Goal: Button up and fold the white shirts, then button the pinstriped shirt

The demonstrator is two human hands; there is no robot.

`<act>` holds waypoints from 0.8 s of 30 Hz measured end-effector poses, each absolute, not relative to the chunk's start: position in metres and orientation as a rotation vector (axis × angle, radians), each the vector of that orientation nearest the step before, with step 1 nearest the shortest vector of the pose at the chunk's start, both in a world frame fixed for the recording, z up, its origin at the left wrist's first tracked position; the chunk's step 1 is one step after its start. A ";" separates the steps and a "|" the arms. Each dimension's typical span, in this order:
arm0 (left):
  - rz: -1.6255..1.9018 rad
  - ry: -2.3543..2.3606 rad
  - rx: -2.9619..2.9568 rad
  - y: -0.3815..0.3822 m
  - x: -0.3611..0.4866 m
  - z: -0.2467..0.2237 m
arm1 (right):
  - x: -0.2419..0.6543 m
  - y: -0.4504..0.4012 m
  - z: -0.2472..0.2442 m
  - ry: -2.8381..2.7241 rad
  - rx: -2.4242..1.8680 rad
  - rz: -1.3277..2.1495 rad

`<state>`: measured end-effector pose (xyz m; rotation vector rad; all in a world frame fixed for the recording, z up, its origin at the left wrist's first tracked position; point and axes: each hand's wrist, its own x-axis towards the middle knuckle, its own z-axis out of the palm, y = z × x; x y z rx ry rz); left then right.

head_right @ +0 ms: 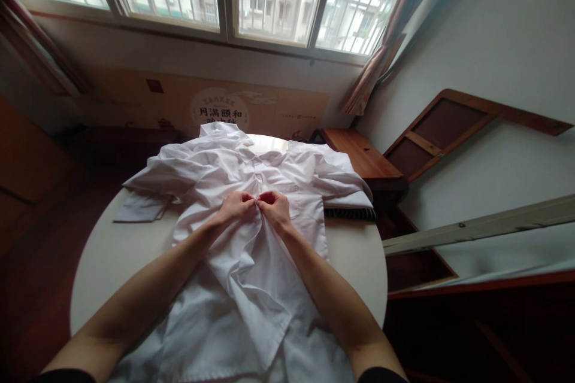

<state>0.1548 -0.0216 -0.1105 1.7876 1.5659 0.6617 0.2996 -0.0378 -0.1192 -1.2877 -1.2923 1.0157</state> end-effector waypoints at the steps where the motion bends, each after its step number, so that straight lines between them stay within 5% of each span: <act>1: 0.661 1.560 1.791 -0.021 0.154 -0.111 | 0.299 -0.037 -0.119 -1.333 -1.297 0.975; 14: 0.657 1.626 1.809 -0.024 0.158 -0.107 | 0.283 -0.053 -0.117 -1.655 -1.520 0.367; 24: 0.715 1.673 1.823 -0.032 0.166 -0.107 | 0.282 -0.052 -0.116 -1.468 -1.520 0.489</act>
